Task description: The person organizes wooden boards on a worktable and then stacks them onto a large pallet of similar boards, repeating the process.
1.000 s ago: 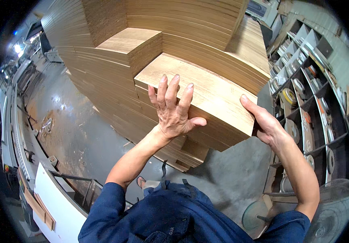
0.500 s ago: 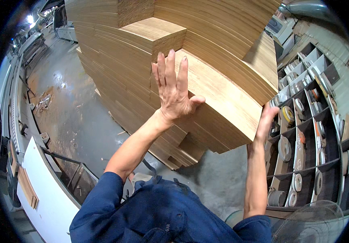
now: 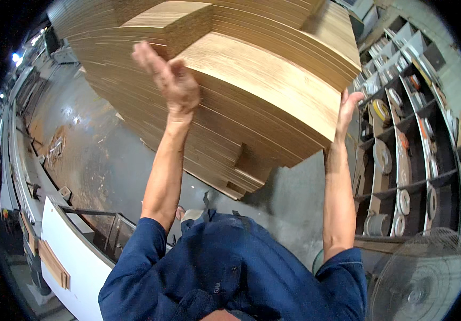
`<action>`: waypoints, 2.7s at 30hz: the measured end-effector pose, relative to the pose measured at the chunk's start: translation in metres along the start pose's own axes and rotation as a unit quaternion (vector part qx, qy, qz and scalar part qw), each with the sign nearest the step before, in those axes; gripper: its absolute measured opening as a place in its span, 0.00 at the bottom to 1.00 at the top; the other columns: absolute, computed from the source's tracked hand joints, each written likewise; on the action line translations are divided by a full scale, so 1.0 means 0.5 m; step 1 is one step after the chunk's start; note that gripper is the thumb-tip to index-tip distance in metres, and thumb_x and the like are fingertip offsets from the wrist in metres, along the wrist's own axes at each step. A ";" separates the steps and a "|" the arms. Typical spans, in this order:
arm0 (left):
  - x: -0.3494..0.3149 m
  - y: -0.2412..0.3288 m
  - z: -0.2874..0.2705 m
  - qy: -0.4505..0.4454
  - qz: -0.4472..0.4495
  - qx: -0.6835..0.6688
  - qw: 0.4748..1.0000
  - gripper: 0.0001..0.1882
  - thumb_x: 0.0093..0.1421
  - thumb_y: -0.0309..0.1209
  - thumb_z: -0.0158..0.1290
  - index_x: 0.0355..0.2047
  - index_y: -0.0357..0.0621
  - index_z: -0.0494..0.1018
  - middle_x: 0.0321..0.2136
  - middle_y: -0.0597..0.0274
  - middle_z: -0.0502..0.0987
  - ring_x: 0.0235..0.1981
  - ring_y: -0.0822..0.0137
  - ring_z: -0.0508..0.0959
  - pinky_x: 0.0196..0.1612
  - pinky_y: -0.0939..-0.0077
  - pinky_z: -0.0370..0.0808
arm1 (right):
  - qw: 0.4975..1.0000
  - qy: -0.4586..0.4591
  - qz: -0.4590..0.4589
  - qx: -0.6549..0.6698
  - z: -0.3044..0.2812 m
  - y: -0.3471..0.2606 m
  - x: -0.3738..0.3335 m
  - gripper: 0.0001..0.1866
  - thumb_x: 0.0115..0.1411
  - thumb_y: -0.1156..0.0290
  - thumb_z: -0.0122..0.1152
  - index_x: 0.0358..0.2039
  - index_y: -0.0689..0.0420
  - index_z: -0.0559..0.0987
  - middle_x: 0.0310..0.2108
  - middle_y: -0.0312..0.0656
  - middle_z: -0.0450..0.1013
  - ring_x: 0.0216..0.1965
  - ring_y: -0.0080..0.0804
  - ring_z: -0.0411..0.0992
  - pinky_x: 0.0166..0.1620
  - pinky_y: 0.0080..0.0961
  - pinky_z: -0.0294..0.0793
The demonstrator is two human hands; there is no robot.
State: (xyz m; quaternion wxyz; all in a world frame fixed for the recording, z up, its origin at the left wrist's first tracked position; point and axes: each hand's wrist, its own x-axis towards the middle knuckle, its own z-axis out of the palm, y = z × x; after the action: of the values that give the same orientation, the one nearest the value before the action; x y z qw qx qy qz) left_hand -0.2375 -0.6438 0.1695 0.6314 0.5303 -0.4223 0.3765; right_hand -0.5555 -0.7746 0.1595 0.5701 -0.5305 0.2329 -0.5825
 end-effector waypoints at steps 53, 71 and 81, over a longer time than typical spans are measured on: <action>-0.564 -0.186 -1.064 -0.280 -0.812 0.031 0.511 0.19 0.65 0.44 0.51 0.40 0.38 0.79 0.32 0.63 0.80 0.33 0.75 0.75 0.39 0.78 0.71 | 0.599 -0.328 0.657 -0.318 0.285 0.902 -0.722 0.20 0.67 0.52 0.44 0.29 0.53 0.76 0.21 0.39 0.73 0.19 0.34 0.69 0.21 0.31 0.67; -0.483 -0.249 -1.058 -0.027 -0.878 0.144 0.456 0.17 0.64 0.41 0.53 0.38 0.37 0.79 0.30 0.63 0.80 0.32 0.73 0.77 0.38 0.76 0.74 | 0.560 -0.423 0.612 -0.364 0.615 1.119 -0.491 0.19 0.67 0.54 0.45 0.30 0.53 0.77 0.22 0.40 0.73 0.20 0.36 0.70 0.22 0.32 0.68; -0.433 -0.324 -1.090 0.035 -0.868 0.145 0.474 0.17 0.64 0.40 0.53 0.40 0.37 0.79 0.32 0.63 0.81 0.34 0.73 0.78 0.40 0.77 0.75 | 0.533 -0.458 0.601 -0.380 0.717 1.173 -0.485 0.19 0.66 0.55 0.45 0.30 0.54 0.77 0.22 0.41 0.74 0.21 0.37 0.70 0.23 0.33 0.68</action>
State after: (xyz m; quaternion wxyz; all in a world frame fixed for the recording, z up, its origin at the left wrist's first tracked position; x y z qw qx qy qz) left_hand -0.0928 -0.1363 -0.1335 0.5637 0.6961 0.3371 -0.2897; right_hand -0.0457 -0.5758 -0.3220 0.5597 -0.6260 0.4033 0.3636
